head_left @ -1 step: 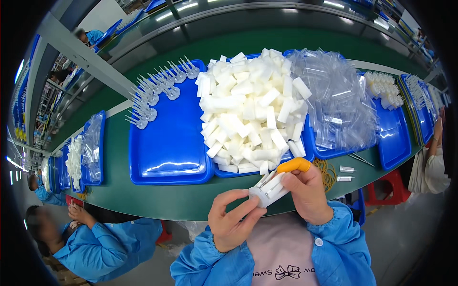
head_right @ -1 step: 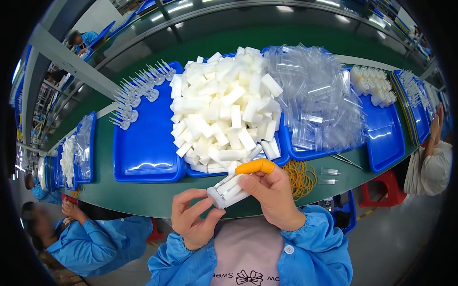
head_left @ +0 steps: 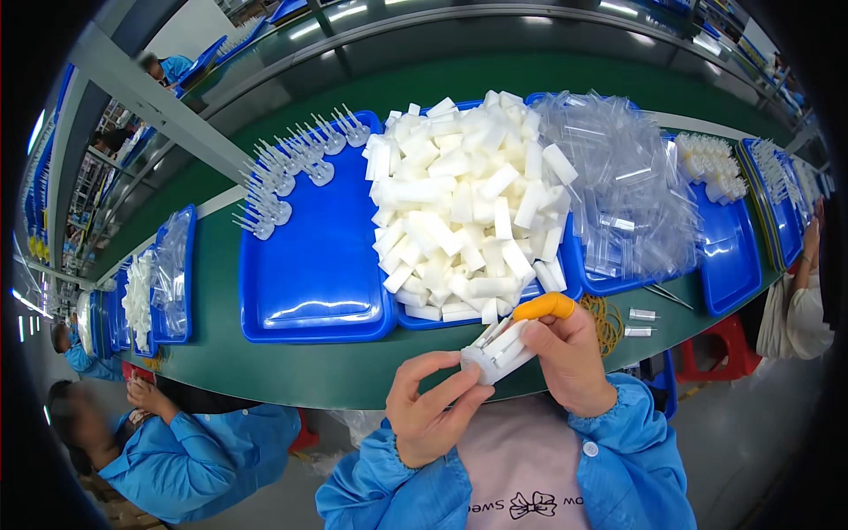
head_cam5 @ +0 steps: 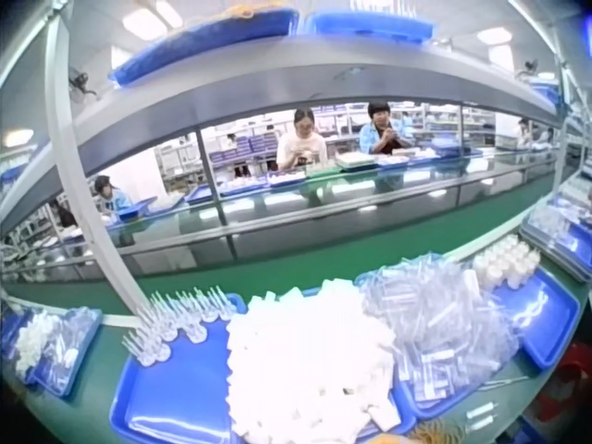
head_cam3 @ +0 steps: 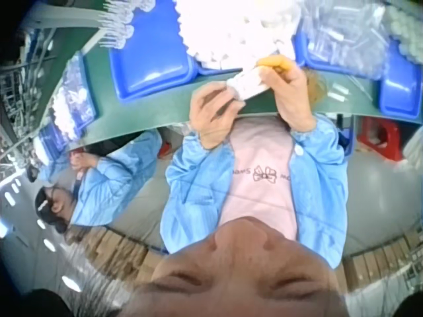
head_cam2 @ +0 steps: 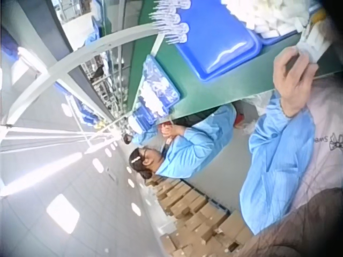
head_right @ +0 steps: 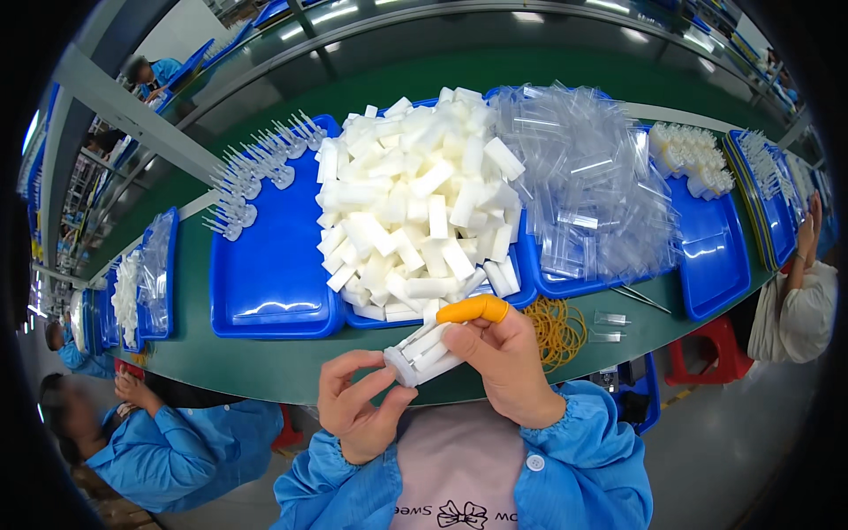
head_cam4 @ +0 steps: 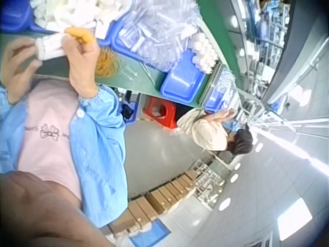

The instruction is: The person assembles small white plastic components by inserting them into a clear plastic base. They use a yellow rubber band to secure the components together and then use a metal tool to adjust the assembly. The process is repeated for multiple units.

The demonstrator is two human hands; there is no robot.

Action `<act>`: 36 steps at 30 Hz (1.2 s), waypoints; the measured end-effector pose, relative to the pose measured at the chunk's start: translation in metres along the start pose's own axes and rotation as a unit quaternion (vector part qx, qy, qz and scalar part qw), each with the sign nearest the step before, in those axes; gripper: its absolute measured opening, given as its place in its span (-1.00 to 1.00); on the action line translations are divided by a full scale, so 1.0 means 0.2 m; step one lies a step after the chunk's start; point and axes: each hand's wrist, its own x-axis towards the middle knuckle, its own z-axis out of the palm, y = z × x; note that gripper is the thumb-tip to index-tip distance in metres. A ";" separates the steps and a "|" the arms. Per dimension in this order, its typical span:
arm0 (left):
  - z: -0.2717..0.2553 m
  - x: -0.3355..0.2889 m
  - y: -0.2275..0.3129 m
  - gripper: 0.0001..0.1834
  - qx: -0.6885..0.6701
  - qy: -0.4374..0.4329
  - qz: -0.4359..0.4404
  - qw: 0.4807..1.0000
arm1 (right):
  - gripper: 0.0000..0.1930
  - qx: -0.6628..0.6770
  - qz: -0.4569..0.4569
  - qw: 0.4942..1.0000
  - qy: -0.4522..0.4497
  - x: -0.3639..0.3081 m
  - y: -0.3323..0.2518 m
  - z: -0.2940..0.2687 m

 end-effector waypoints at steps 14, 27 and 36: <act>0.02 0.08 -0.02 -0.53 -0.253 -0.039 -0.180 0.950 | -0.80 0.020 0.014 1.000 -0.007 0.00 0.00 0.01; 0.01 0.06 -0.01 -0.57 -0.285 -0.125 -0.201 0.929 | -0.77 -0.158 -0.053 0.979 -0.119 -0.02 -0.09 -0.06; 0.05 0.04 -0.04 -0.65 -0.296 -0.052 -0.224 0.927 | -0.80 -0.606 -0.207 0.767 0.036 -0.22 -0.40 -0.51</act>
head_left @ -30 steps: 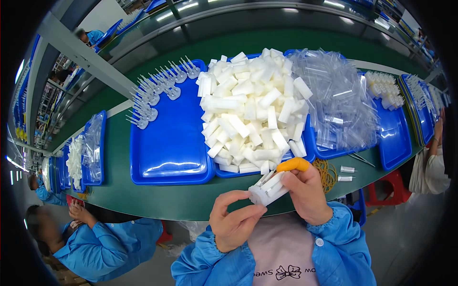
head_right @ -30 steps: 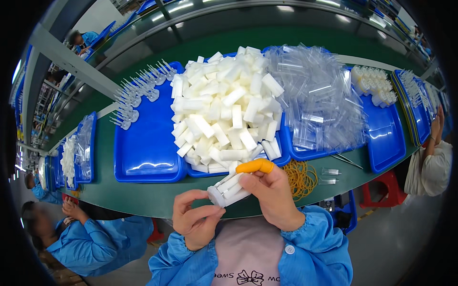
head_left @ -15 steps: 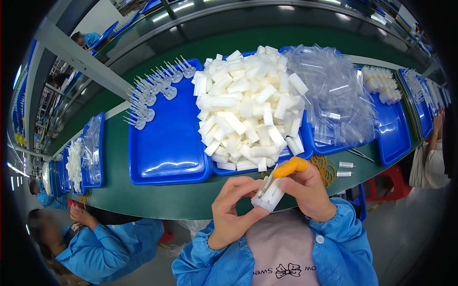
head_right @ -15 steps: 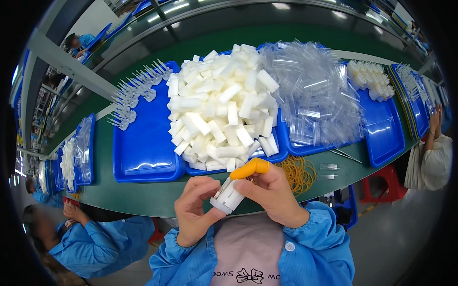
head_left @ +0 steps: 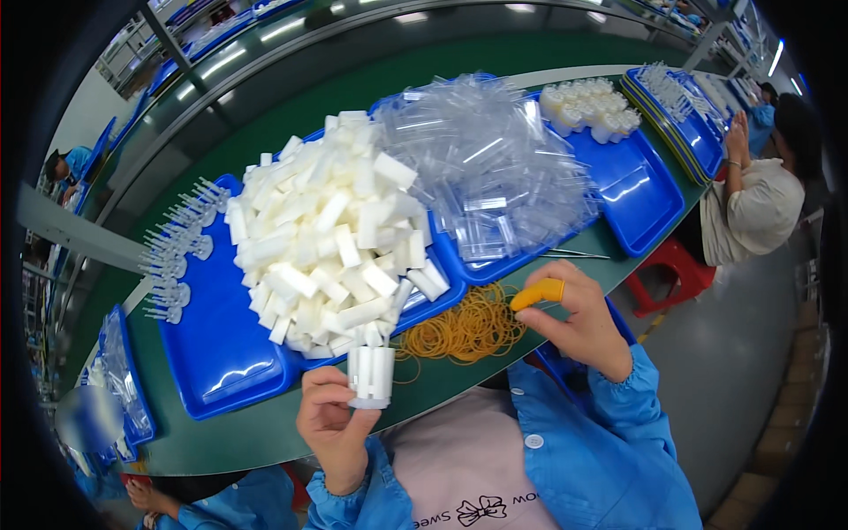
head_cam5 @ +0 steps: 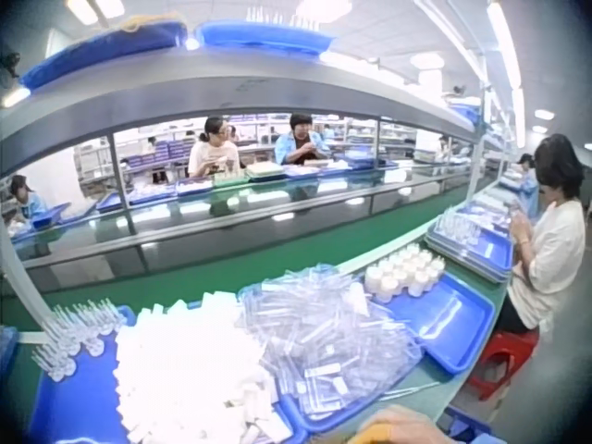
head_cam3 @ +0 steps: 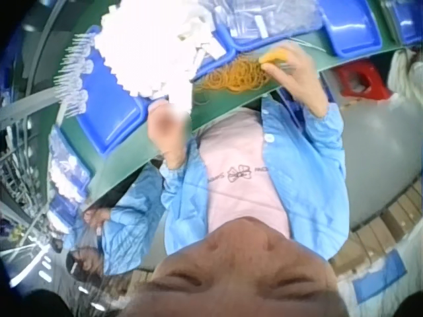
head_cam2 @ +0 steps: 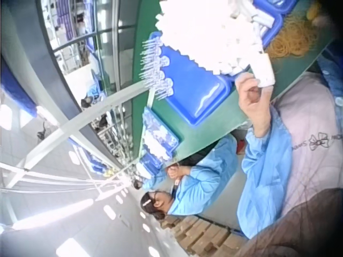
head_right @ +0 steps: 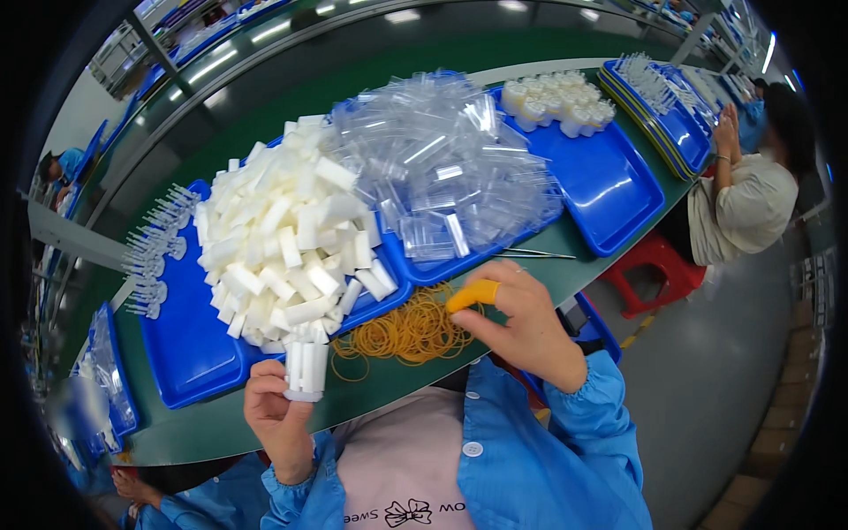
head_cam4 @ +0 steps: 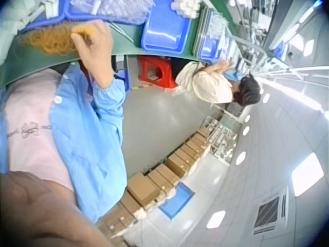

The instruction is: The person assembles small white plastic components by inserting them into a clear plastic base. They use a yellow rubber band to secure the components together and then use a metal tool to adjust the assembly. The process is repeated for multiple units.

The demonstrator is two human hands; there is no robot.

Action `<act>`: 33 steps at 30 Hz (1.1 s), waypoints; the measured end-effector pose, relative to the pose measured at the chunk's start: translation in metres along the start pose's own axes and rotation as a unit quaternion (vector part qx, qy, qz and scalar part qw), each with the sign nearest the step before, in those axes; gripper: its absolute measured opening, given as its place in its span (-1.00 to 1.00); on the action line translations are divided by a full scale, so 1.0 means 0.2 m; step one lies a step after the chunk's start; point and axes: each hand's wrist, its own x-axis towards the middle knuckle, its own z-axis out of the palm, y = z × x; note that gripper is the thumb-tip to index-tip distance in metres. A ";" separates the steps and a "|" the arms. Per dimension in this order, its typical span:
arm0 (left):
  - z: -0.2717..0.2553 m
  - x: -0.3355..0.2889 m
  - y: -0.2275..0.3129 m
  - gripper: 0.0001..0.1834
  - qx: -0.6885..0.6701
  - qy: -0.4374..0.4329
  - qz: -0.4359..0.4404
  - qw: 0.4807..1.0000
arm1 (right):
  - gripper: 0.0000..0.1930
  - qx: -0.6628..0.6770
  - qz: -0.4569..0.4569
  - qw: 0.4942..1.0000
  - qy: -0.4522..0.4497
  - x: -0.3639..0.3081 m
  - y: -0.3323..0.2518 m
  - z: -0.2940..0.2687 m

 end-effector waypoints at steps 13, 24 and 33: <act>0.02 -0.02 0.06 -0.74 0.082 -0.073 0.001 0.994 | -0.70 0.052 0.089 0.993 0.056 -0.14 0.05 0.02; 0.13 -0.02 0.14 -0.76 0.100 -0.158 0.083 0.979 | -0.59 0.461 0.101 0.876 0.102 0.03 -0.10 0.12; 0.01 0.02 0.04 -0.84 0.084 0.043 0.079 0.992 | -0.71 0.012 -0.065 0.995 0.072 0.11 -0.04 0.23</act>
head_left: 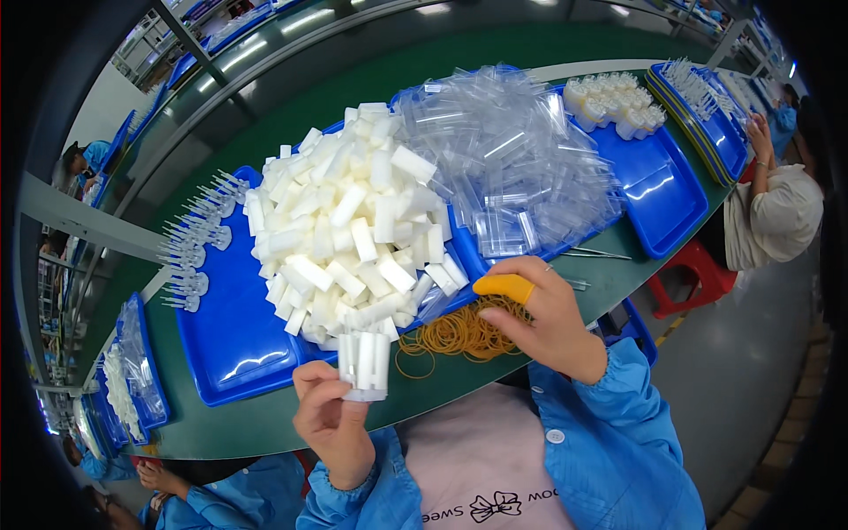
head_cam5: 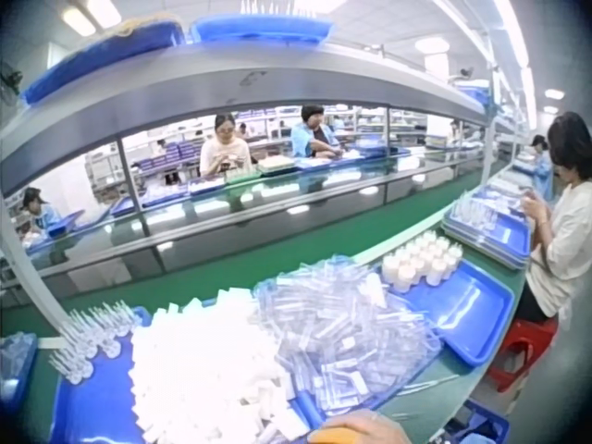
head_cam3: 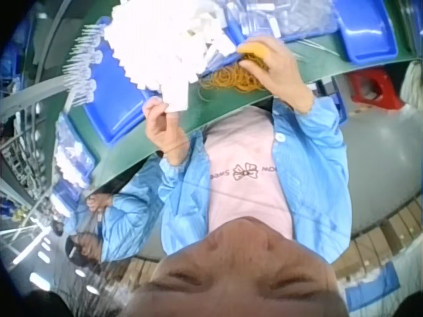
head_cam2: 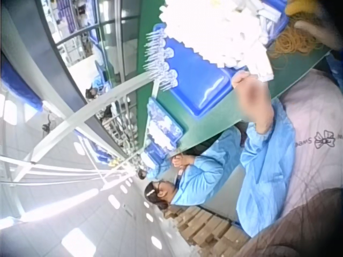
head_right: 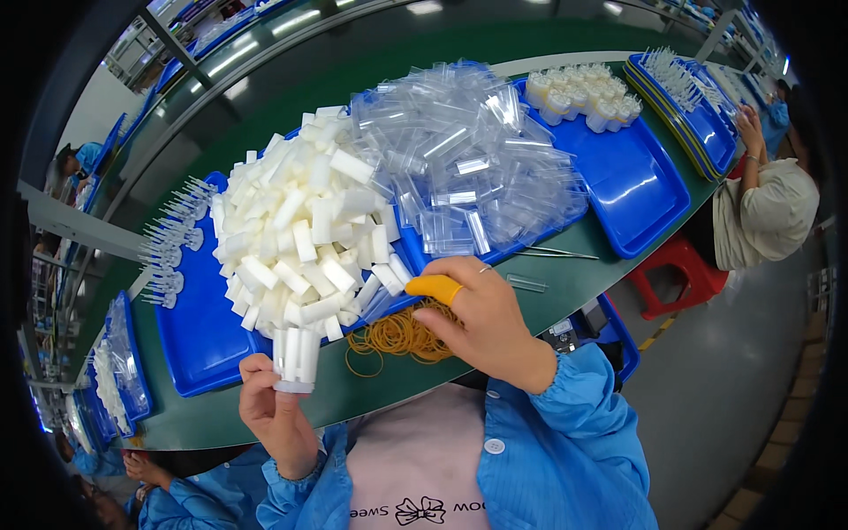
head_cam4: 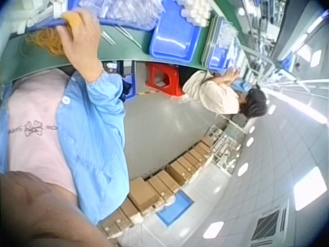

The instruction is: The person assembles small white plastic components by inserting them into a clear plastic base. They use a yellow rubber band to secure the components together and then use a metal tool to adjust the assembly. The process is repeated for multiple units.

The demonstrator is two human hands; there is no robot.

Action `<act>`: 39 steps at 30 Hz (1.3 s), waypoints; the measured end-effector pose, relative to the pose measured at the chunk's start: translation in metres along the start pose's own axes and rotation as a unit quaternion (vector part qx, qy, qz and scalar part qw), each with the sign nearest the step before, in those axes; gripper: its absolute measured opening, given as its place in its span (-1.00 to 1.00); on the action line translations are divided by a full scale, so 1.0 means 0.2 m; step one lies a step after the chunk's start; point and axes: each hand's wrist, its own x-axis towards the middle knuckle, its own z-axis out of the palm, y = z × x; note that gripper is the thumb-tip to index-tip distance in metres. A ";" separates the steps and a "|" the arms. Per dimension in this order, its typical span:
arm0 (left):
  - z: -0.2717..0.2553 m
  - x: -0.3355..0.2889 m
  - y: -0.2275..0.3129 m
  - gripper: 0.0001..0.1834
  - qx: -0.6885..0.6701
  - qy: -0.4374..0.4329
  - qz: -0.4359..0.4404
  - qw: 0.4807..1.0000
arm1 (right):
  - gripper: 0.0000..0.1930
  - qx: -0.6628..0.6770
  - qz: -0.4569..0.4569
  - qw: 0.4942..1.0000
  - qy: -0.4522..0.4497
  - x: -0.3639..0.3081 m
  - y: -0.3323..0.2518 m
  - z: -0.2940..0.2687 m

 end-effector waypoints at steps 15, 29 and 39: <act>-0.06 0.00 0.03 -0.82 -0.040 0.059 -0.013 0.997 | -0.65 -0.117 -0.091 0.974 -0.171 0.13 0.00 0.20; -0.13 0.02 0.02 -0.83 -0.062 0.089 -0.022 0.994 | -0.78 -0.084 -0.126 0.965 -0.216 0.02 -0.20 0.34; -0.16 -0.02 -0.01 -0.86 -0.049 0.068 -0.043 0.996 | -0.77 -0.086 -0.131 0.983 -0.100 0.26 -0.25 0.39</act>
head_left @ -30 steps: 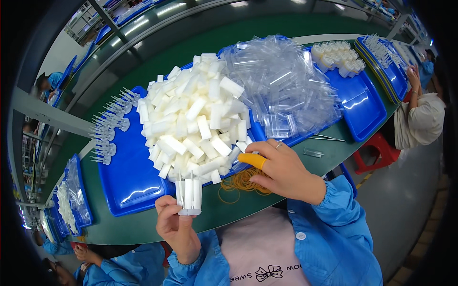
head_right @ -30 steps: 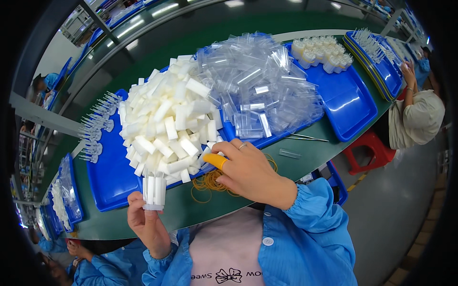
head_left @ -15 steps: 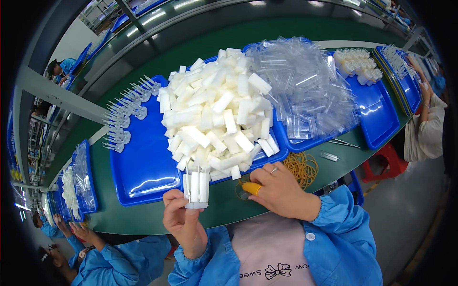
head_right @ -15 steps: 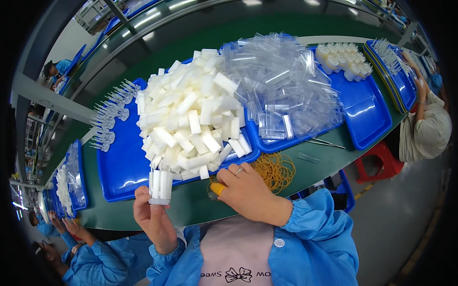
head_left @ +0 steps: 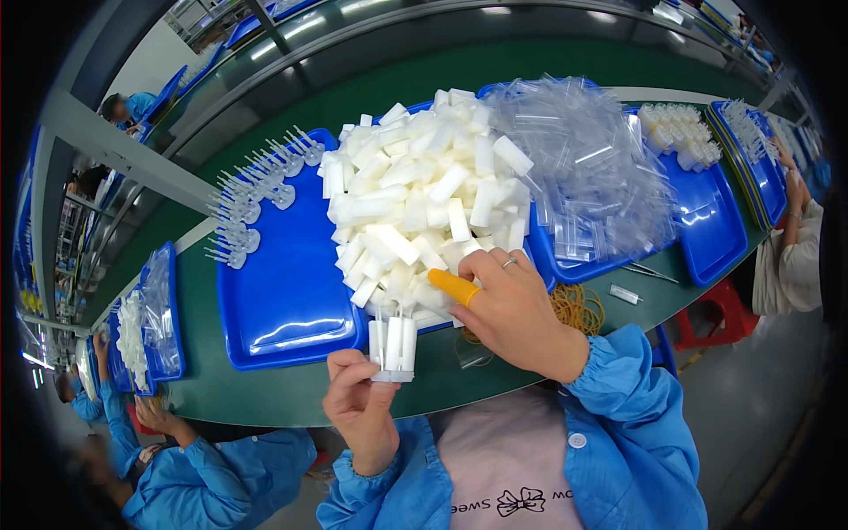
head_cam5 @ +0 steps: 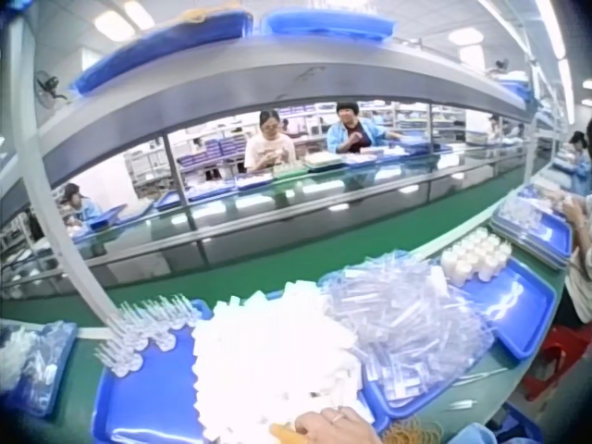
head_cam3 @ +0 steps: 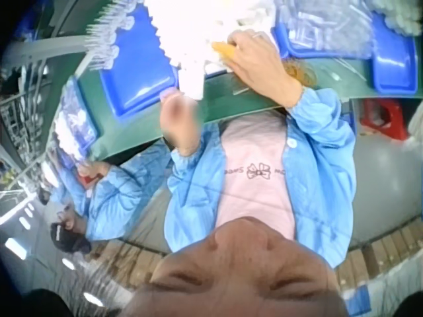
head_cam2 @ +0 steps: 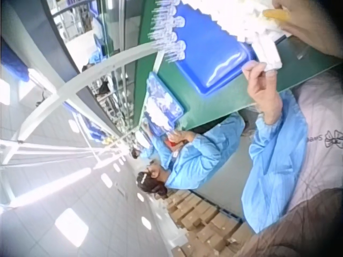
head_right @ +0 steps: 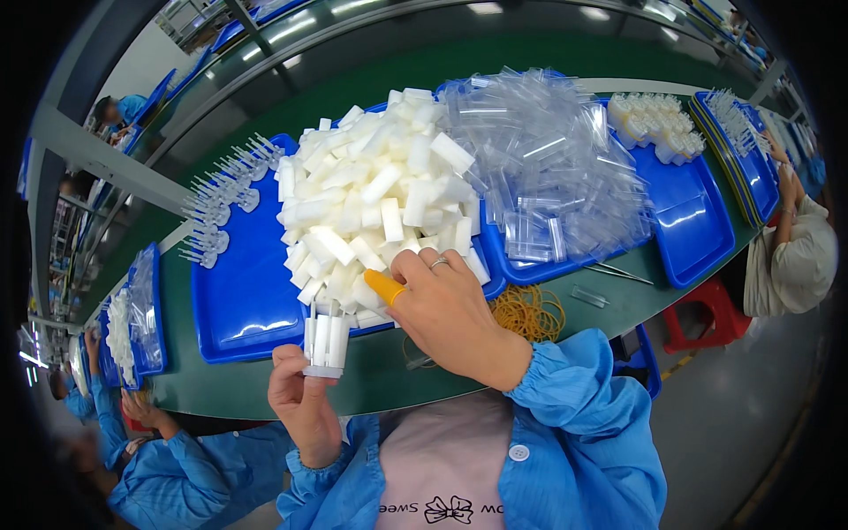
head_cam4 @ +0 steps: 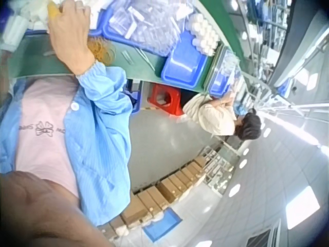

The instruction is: The person assembles small white plastic components by inserting them into a clear plastic base. They use a yellow rubber band to secure the components together and then use a metal tool to adjust the assembly. The process is repeated for multiple units.

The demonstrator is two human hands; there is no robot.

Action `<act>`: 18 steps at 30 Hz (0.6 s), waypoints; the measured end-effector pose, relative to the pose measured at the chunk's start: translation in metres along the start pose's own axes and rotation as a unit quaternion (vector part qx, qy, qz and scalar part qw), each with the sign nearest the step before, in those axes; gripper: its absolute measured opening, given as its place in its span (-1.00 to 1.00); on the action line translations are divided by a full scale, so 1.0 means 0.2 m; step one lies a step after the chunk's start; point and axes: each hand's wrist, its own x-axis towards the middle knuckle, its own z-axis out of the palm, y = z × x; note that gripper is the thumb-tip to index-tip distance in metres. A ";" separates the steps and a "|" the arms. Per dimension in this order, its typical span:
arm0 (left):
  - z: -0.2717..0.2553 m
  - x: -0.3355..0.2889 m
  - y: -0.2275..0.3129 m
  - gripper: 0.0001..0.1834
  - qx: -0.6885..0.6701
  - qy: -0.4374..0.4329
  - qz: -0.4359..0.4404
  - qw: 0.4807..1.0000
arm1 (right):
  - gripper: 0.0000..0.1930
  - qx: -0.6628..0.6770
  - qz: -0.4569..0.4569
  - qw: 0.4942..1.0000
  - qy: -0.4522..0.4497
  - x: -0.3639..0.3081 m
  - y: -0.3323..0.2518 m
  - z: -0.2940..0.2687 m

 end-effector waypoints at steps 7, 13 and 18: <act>-0.04 -0.02 -0.01 -0.85 0.046 -0.027 0.008 0.999 | -0.77 0.135 0.051 0.989 0.030 -0.02 0.01 -0.03; 0.03 -0.07 0.05 -0.83 0.116 -0.120 0.067 0.984 | -0.70 0.569 0.231 0.787 0.059 -0.01 0.01 -0.07; 0.07 -0.08 0.06 -0.80 0.124 -0.159 0.067 0.977 | -0.63 0.624 0.251 0.740 0.002 -0.03 0.02 -0.06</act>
